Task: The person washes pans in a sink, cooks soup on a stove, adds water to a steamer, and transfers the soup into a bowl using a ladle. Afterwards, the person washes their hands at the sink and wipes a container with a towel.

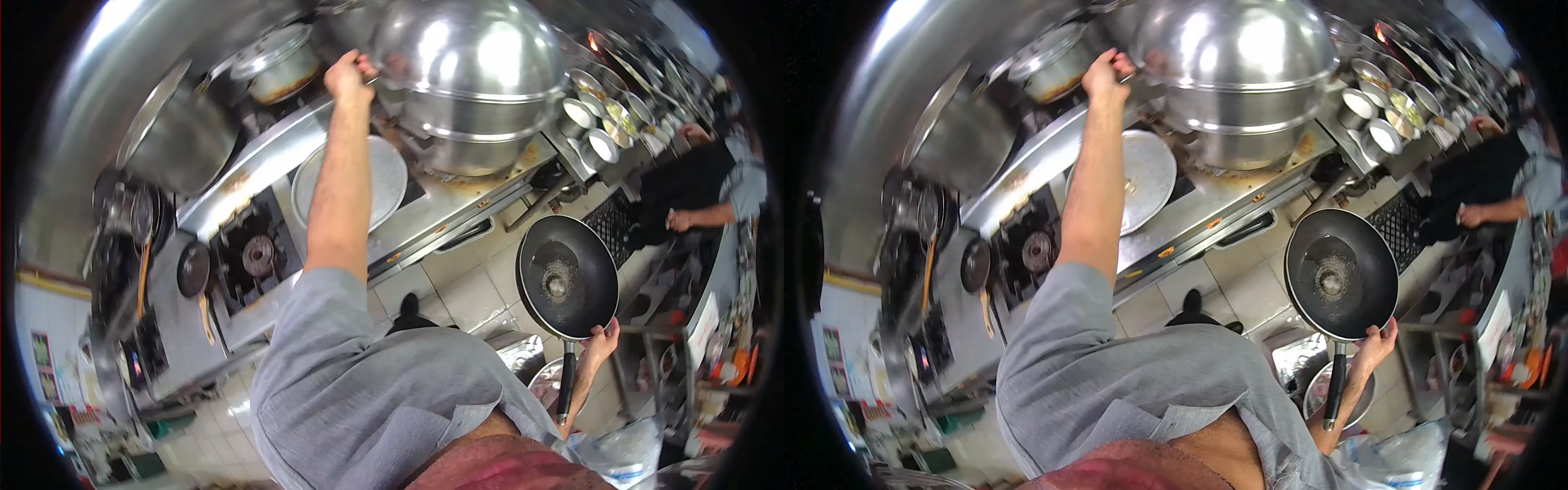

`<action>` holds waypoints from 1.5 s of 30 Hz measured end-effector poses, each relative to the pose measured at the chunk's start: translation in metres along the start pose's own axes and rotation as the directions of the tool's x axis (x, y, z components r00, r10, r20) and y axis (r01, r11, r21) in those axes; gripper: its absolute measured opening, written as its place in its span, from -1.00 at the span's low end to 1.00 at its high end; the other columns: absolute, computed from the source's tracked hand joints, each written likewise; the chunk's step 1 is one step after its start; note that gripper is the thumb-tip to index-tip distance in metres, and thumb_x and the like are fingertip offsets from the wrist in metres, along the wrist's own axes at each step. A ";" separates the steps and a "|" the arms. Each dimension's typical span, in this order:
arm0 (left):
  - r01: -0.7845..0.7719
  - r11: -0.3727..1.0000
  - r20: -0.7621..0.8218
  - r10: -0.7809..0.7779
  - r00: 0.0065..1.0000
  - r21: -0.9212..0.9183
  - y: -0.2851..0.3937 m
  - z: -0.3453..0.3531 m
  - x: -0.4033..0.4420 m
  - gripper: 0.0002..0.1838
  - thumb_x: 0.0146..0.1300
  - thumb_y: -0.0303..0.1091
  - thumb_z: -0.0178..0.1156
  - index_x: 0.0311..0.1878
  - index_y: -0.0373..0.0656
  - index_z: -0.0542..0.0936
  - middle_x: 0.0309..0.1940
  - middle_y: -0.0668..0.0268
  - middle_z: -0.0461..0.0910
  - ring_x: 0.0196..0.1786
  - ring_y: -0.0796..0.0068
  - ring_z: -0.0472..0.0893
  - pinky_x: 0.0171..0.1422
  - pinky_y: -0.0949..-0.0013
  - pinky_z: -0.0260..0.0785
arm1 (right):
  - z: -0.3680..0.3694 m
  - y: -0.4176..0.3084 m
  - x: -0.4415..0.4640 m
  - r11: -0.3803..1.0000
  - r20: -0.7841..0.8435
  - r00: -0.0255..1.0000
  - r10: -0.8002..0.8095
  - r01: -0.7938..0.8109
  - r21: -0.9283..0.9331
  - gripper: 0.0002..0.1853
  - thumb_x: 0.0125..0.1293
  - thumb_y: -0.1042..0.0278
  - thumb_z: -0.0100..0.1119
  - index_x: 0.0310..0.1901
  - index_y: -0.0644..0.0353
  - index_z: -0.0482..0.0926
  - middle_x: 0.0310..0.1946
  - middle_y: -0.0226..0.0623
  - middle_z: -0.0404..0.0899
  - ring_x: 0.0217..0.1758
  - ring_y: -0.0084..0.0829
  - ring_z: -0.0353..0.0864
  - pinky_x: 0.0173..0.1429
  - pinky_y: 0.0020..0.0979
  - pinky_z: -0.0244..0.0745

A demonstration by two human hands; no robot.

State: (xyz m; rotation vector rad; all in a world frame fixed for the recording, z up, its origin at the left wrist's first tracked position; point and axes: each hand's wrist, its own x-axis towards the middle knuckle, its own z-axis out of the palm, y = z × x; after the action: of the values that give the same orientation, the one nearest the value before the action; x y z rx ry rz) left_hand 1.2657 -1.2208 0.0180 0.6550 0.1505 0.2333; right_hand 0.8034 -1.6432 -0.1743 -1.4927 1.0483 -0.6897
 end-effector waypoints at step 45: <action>-0.511 0.840 -0.424 0.537 0.729 0.186 0.596 -0.626 -0.679 -0.39 0.18 -0.01 0.14 0.11 -0.22 0.18 -0.26 0.25 0.41 -0.20 0.43 0.50 -0.15 0.34 0.36 | 0.281 -0.025 -1.239 0.993 0.621 -0.775 -0.114 -0.068 0.098 -0.40 -0.07 0.64 0.03 0.11 0.16 0.22 -0.18 -0.14 0.44 -0.28 -0.27 0.53 -0.46 -0.27 0.56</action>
State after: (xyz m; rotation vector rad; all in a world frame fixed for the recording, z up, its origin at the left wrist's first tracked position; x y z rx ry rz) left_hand 0.3798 -0.5745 -0.0603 0.6795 0.4332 0.9481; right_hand 0.5177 -0.4119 -0.0470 -1.0879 -0.9565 1.0518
